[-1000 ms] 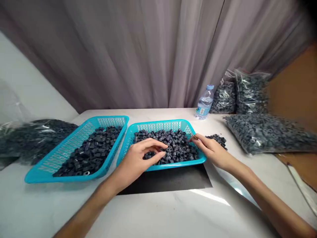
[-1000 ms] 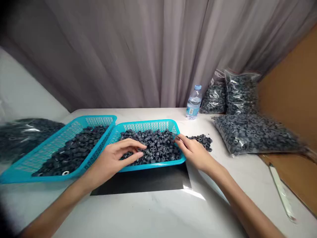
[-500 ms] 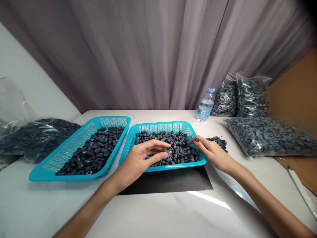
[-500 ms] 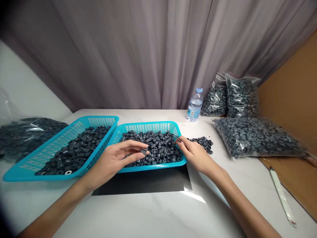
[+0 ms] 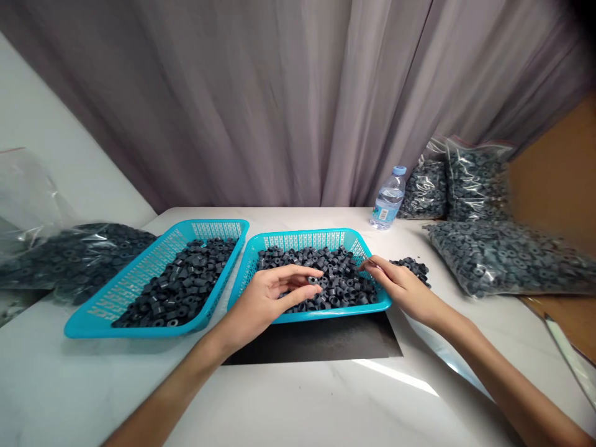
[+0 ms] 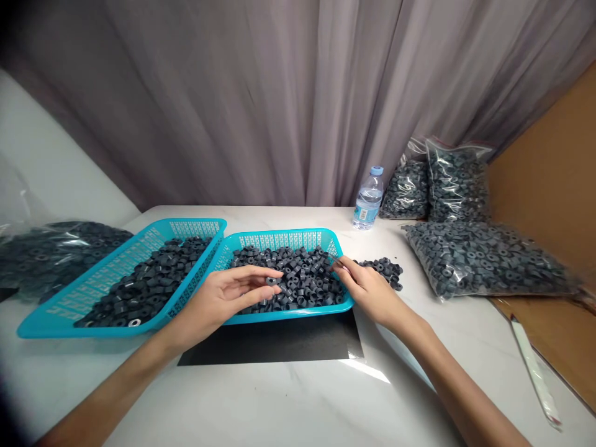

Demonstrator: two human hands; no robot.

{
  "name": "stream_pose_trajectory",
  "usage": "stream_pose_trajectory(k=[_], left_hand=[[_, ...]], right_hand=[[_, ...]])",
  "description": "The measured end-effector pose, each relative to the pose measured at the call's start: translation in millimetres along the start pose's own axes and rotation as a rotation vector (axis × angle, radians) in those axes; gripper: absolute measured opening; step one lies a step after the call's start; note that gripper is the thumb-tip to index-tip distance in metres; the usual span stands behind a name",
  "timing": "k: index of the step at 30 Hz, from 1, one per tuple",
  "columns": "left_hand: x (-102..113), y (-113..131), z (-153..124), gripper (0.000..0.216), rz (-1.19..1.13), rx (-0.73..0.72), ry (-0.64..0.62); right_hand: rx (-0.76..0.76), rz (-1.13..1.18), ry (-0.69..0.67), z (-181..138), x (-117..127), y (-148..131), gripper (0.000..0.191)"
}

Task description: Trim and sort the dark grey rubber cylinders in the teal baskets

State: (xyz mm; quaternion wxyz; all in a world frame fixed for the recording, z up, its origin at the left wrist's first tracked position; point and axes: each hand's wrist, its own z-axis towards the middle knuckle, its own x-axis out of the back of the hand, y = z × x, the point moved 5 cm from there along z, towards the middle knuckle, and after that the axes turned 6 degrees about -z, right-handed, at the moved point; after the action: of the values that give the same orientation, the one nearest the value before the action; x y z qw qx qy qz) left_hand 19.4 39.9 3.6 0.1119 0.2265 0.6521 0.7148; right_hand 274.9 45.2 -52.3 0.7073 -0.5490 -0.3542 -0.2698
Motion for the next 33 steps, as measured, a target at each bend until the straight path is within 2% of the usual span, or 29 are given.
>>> stream_pose_trajectory(k=[7, 10, 12, 14, 16, 18, 21, 23, 26, 28, 30, 32, 33], left_hand=[[-3.2, -1.5, 0.3, 0.027, 0.011, 0.0, -0.02], [10.1, 7.7, 1.5, 0.025, 0.171, -0.061, 0.023], [34.1, 17.5, 2.2, 0.024, 0.362, -0.112, 0.138], [69.0, 25.7, 0.5, 0.027, 0.558, -0.113, 0.307], [107.8, 29.9, -4.6, 0.029, 0.751, -0.066, 0.465], [143.3, 29.3, -11.8, 0.035, 0.973, 0.013, 0.571], [183.1, 20.2, -21.9, 0.035, 1.146, 0.162, 0.64], [193.0, 14.2, -22.7, 0.034, 1.11, 0.174, 0.589], [178.8, 16.8, -14.8, 0.039, 0.957, 0.086, 0.502], [150.3, 27.2, -4.6, 0.035, 0.892, -0.003, 0.475], [106.5, 39.4, 10.4, 0.03, 0.828, -0.114, 0.376], [51.9, 47.1, 28.1, 0.026, 0.764, -0.198, 0.139], [23.7, 48.2, 36.2, 0.025, 0.768, -0.216, -0.018]], right_hand=[[-0.001, -0.001, 0.001, -0.1, 0.6, -0.2, 0.04], [0.002, -0.014, 0.002, 0.4, 1.1, -0.6, 0.041], [0.006, -0.021, 0.007, 0.8, 1.5, -0.6, 0.042], [0.014, -0.027, 0.021, 1.0, 2.4, -0.8, 0.042], [0.018, -0.035, 0.028, 0.9, 3.0, -1.4, 0.043], [0.015, -0.041, 0.026, 0.6, 3.6, -2.4, 0.042], [0.007, -0.048, 0.027, 0.4, 5.4, -5.0, 0.04], [0.004, -0.052, 0.031, 0.5, 6.9, -6.8, 0.04], [0.003, -0.06, 0.029, 1.1, 8.3, -8.6, 0.039], [0.0, -0.068, 0.024, 1.4, 8.8, -8.7, 0.038], [-0.005, -0.076, 0.021, 1.5, 9.2, -8.4, 0.036], [-0.007, -0.083, 0.019, 1.7, 9.4, -7.9, 0.035], [-0.006, -0.085, 0.018, 1.8, 9.4, -7.7, 0.035]])
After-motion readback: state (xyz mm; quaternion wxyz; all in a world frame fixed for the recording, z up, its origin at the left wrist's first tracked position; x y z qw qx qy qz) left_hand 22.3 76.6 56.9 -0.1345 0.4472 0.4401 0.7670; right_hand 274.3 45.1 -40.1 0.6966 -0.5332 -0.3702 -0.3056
